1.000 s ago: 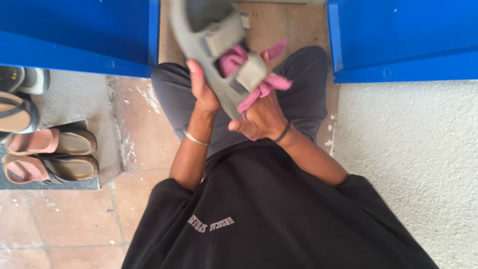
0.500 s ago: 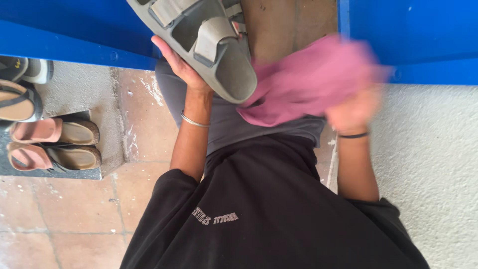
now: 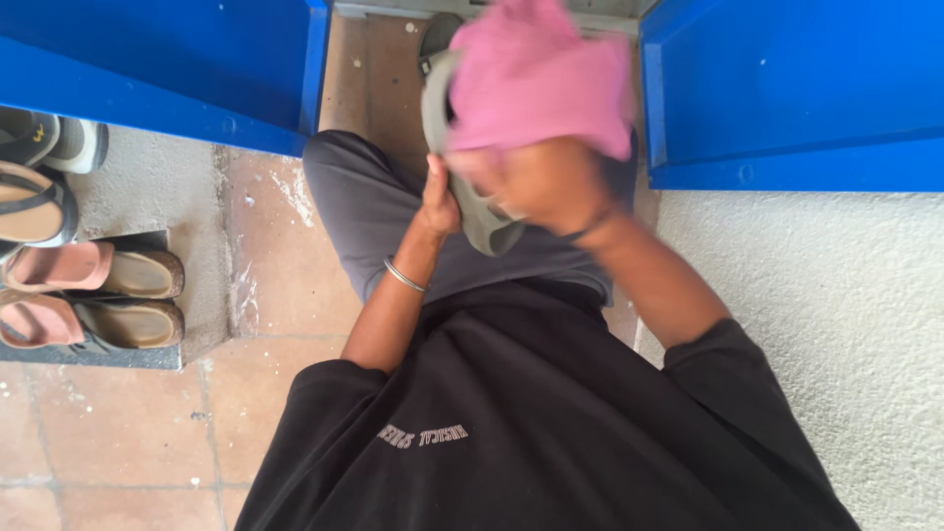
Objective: The person sits on the floor and wipes a pair of white clogs with a pink cloth, then places them in a blue shoe cabinet. They proceed to wipe a pair of grey sandals and a pair of beige flip-flops with the same cloth, returning each pair to the cabinet after cleaning.
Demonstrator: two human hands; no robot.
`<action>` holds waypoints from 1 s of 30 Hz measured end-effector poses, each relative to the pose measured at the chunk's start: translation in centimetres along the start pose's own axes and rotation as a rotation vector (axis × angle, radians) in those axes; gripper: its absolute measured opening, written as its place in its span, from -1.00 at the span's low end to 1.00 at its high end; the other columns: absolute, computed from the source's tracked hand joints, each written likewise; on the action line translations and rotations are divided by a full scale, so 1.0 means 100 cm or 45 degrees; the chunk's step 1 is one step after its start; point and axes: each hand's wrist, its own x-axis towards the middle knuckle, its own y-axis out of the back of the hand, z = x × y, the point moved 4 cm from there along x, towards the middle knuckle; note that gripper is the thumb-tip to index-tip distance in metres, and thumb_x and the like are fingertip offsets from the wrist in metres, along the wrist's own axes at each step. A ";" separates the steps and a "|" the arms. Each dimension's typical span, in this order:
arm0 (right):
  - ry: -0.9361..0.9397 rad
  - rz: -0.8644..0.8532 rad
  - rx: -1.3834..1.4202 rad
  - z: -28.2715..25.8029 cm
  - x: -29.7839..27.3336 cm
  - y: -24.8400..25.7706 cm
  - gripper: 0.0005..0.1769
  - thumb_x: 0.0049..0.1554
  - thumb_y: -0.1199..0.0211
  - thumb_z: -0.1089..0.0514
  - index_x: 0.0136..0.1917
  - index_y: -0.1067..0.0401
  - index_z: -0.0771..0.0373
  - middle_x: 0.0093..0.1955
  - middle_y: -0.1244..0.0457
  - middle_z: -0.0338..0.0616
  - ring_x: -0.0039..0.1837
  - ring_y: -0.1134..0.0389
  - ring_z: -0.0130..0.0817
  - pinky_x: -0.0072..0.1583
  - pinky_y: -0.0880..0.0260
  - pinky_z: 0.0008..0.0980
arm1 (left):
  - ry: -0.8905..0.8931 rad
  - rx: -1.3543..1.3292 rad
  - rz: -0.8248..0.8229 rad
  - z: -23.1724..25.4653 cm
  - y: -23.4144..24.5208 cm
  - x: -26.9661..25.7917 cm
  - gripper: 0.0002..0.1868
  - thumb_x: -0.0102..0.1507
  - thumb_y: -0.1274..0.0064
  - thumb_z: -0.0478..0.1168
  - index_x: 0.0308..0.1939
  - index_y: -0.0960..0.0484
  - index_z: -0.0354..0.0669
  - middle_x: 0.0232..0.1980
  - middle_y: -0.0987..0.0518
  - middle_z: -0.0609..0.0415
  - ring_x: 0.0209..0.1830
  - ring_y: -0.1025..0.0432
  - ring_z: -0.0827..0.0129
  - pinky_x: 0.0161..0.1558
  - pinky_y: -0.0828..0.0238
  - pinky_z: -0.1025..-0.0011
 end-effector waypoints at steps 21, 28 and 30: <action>-0.782 0.146 2.109 0.029 -0.009 -0.033 -0.48 0.43 -0.16 -0.13 0.39 -0.34 0.33 0.23 -0.20 -0.08 0.30 -0.22 -0.34 0.39 -0.21 -0.31 | -0.420 1.130 -0.205 0.059 -0.052 -0.003 0.02 0.41 0.37 0.47 0.60 -0.14 -0.37 0.66 -0.18 -0.16 0.66 -0.08 0.14 0.65 0.11 0.26; -0.773 1.164 2.681 0.085 -0.034 -0.017 -0.34 0.30 0.04 -0.22 0.52 -0.10 0.18 0.46 -0.17 -0.10 0.52 -0.24 -0.15 0.56 -0.18 -0.16 | -0.084 0.196 -0.015 0.004 0.000 -0.010 -0.04 0.42 0.37 0.43 0.59 -0.13 -0.29 0.53 -0.34 -0.18 0.49 -0.31 0.05 0.52 -0.26 0.12; -0.669 1.053 2.407 0.101 -0.047 0.002 -0.34 0.37 0.01 -0.25 0.52 -0.20 0.24 0.46 -0.19 -0.05 0.52 -0.24 -0.20 0.56 -0.15 -0.19 | 0.023 -0.038 -0.073 -0.009 0.013 -0.017 -0.03 0.39 0.42 0.45 0.58 -0.15 -0.27 0.53 -0.34 -0.14 0.52 -0.31 0.07 0.54 -0.24 0.11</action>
